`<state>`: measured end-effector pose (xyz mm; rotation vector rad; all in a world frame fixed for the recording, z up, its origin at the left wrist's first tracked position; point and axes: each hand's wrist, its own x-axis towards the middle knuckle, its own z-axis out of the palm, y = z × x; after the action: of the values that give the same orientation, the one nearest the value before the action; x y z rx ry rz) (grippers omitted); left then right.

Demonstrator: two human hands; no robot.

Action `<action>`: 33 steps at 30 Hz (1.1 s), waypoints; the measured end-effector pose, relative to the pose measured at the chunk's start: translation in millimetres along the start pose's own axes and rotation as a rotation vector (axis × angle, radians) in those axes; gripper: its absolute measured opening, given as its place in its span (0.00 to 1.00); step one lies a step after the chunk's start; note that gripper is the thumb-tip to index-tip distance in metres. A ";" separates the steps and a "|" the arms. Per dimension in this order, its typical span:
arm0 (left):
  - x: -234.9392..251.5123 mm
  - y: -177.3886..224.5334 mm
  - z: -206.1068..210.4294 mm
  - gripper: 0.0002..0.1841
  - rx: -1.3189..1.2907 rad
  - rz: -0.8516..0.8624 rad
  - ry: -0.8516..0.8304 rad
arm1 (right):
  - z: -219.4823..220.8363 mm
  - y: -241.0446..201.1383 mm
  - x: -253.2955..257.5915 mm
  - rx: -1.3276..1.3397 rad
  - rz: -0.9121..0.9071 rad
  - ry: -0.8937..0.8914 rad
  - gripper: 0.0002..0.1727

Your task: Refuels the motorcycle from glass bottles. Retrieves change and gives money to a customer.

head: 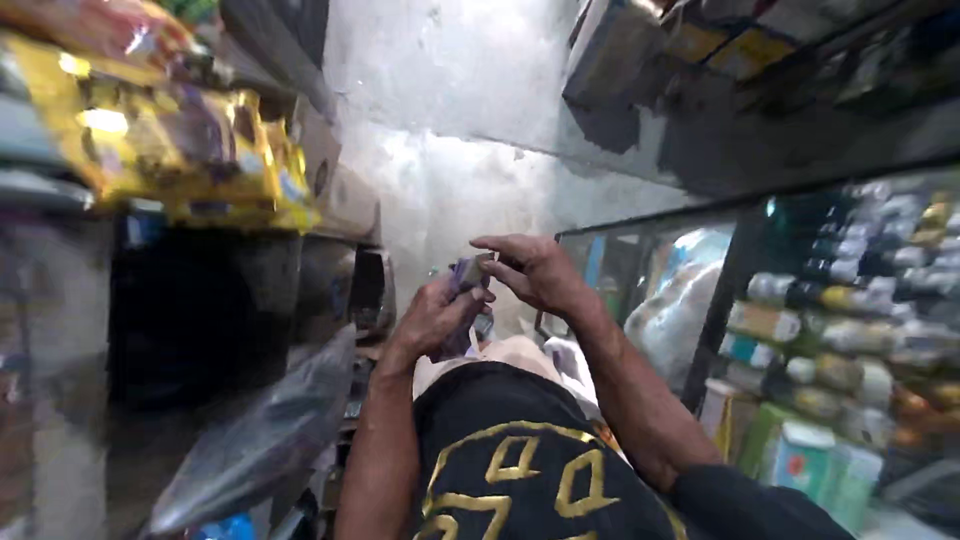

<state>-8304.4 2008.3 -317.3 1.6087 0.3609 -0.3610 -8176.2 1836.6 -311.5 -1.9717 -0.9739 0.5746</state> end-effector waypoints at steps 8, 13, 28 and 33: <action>311.3 94.3 -105.0 0.12 0.075 0.159 -0.264 | -140.3 114.4 225.3 -0.119 0.050 0.156 0.11; 476.5 180.2 -156.6 0.12 0.154 0.197 -0.456 | -244.2 153.4 342.7 -0.102 0.173 0.204 0.08; 959.1 456.2 -316.4 0.16 0.344 0.111 -0.626 | -564.6 314.4 762.8 -0.108 0.113 0.252 0.11; 1076.5 533.7 -395.2 0.15 0.325 0.078 -0.357 | -689.0 345.1 958.9 -0.064 0.086 -0.022 0.12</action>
<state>-7096.9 2383.9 -287.1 1.8251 -0.0372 -0.6611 -6989.3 2156.1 -261.5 -2.0760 -0.9352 0.6211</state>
